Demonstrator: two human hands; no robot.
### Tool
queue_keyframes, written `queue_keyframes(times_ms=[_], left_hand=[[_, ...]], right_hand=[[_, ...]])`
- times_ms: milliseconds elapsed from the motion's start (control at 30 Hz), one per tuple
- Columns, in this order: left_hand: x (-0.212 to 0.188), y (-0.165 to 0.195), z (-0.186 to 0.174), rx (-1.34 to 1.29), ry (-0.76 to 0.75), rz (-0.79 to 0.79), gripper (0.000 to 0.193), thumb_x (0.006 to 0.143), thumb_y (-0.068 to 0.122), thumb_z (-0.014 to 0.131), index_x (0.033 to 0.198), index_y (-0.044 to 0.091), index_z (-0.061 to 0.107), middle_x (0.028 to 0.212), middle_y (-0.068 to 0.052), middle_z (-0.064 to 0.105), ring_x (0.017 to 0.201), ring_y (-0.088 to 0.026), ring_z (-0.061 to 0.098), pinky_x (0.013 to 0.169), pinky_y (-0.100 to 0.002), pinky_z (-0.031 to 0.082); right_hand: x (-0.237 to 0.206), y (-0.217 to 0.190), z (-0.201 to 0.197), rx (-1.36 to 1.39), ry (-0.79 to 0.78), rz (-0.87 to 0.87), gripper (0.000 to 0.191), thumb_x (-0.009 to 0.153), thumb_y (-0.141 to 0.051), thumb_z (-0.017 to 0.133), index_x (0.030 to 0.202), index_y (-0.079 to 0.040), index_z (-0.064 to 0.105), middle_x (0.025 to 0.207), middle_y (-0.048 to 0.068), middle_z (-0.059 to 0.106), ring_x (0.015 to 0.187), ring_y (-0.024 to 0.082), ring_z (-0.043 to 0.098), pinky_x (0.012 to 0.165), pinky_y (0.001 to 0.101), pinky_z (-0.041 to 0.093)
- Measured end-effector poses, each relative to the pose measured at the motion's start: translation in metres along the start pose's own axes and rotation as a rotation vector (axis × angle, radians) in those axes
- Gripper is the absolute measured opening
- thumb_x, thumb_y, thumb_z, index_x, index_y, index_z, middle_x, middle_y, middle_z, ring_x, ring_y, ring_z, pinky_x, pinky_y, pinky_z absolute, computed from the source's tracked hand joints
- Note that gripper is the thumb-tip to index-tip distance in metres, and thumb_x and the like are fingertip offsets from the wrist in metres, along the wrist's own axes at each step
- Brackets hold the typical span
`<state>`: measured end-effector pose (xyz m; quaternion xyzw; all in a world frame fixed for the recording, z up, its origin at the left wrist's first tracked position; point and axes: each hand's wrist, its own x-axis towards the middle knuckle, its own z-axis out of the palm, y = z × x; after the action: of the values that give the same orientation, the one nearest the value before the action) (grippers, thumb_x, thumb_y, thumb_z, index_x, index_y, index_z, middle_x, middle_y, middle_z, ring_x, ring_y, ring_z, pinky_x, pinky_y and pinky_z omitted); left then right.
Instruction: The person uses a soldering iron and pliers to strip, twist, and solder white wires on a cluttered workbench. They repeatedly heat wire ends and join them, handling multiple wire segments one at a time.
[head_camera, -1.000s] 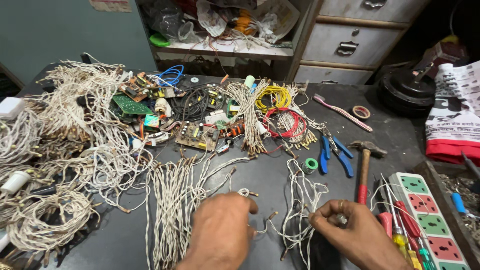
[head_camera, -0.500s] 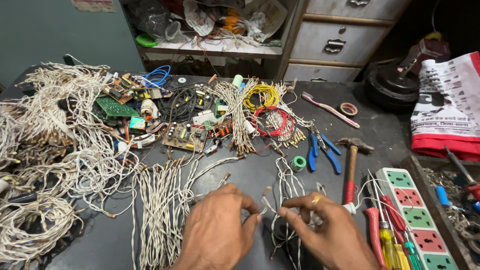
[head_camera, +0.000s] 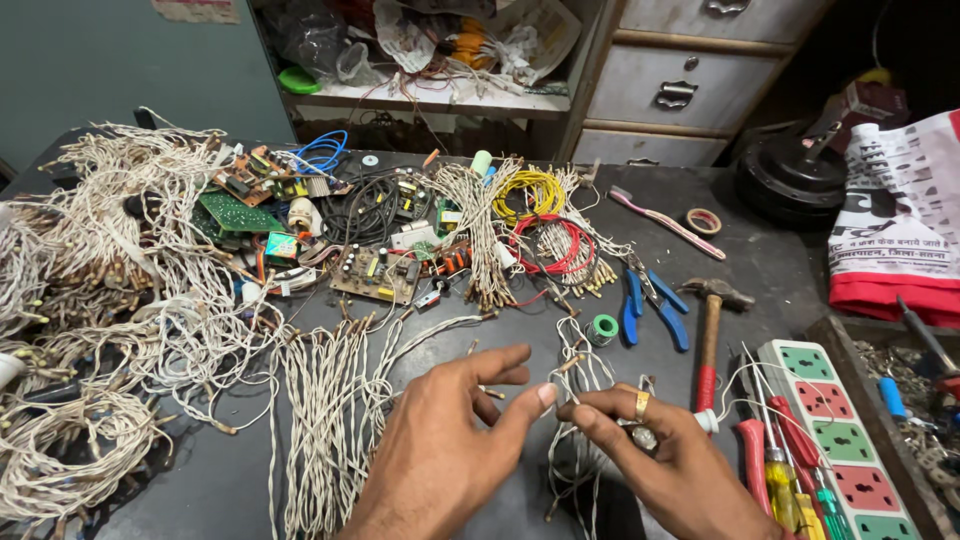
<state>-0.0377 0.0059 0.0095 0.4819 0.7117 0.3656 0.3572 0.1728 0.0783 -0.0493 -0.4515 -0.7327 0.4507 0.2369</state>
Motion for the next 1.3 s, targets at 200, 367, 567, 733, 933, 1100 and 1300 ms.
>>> queue_keyframes(times_ms=[200,367,567,733,933,1100,1300], left_hand=[[0.002,0.003,0.009,-0.119,0.007,-0.024,0.037,0.081,0.038,0.074,0.112,0.020,0.083,0.092,-0.003,0.084,0.072,-0.010,0.077,0.073,-0.030,0.061],[-0.002,0.012,0.006,0.000,-0.017,-0.128,0.029,0.082,0.041,0.078,0.103,0.022,0.085,0.069,-0.006,0.077,0.056,-0.015,0.063,0.059,-0.037,0.052],[-0.006,0.015,0.008,0.157,-0.071,-0.148,0.023,0.086,0.044,0.079,0.103,0.029,0.085,0.058,-0.011,0.065,0.051,-0.019,0.060,0.058,-0.039,0.049],[-0.008,0.008,0.022,0.133,-0.089,-0.058,0.023,0.084,0.041,0.078,0.101,0.026,0.084,0.073,-0.006,0.073,0.066,-0.021,0.071,0.070,-0.038,0.056],[-0.012,0.006,0.031,0.205,-0.145,-0.006,0.021,0.084,0.037,0.073,0.100,0.026,0.083,0.082,-0.009,0.076,0.082,-0.026,0.074,0.083,-0.041,0.055],[-0.012,0.010,0.034,0.255,-0.166,0.000,0.022,0.084,0.039,0.073,0.100,0.028,0.083,0.082,-0.012,0.075,0.086,-0.029,0.073,0.086,-0.042,0.053],[-0.013,0.008,0.036,0.239,-0.146,0.038,0.021,0.083,0.037,0.074,0.100,0.027,0.083,0.080,-0.011,0.075,0.085,-0.030,0.073,0.085,-0.042,0.054]], right_hand=[[-0.002,0.009,-0.004,0.039,-0.159,0.043,0.034,0.091,-0.026,0.069,0.117,-0.010,0.082,0.102,0.003,0.077,0.104,0.010,0.069,0.097,0.0300,0.051],[-0.002,0.018,-0.021,0.186,-0.086,-0.006,0.027,0.097,-0.021,0.065,0.113,-0.001,0.075,0.085,0.007,0.066,0.079,0.013,0.054,0.074,0.0327,0.043],[-0.003,-0.001,-0.046,1.114,0.291,-0.130,0.038,0.092,-0.032,0.046,0.098,0.003,0.057,0.081,0.010,0.050,0.063,0.018,0.042,0.062,0.0339,0.035],[-0.001,-0.018,-0.052,1.314,0.291,-0.301,0.030,0.094,-0.030,0.048,0.096,0.000,0.052,0.087,0.010,0.045,0.072,0.020,0.041,0.069,0.0354,0.036],[-0.003,-0.028,-0.056,1.413,0.313,-0.291,0.027,0.092,-0.028,0.049,0.094,-0.001,0.052,0.086,0.009,0.044,0.072,0.019,0.040,0.070,0.0339,0.036],[-0.005,-0.034,-0.047,1.389,0.233,-0.291,0.026,0.095,-0.027,0.048,0.094,0.000,0.052,0.086,0.009,0.044,0.072,0.019,0.040,0.069,0.0337,0.036],[-0.006,-0.039,-0.043,1.363,0.212,-0.284,0.028,0.095,-0.027,0.047,0.094,0.001,0.052,0.086,0.009,0.044,0.072,0.019,0.041,0.068,0.0336,0.036]])
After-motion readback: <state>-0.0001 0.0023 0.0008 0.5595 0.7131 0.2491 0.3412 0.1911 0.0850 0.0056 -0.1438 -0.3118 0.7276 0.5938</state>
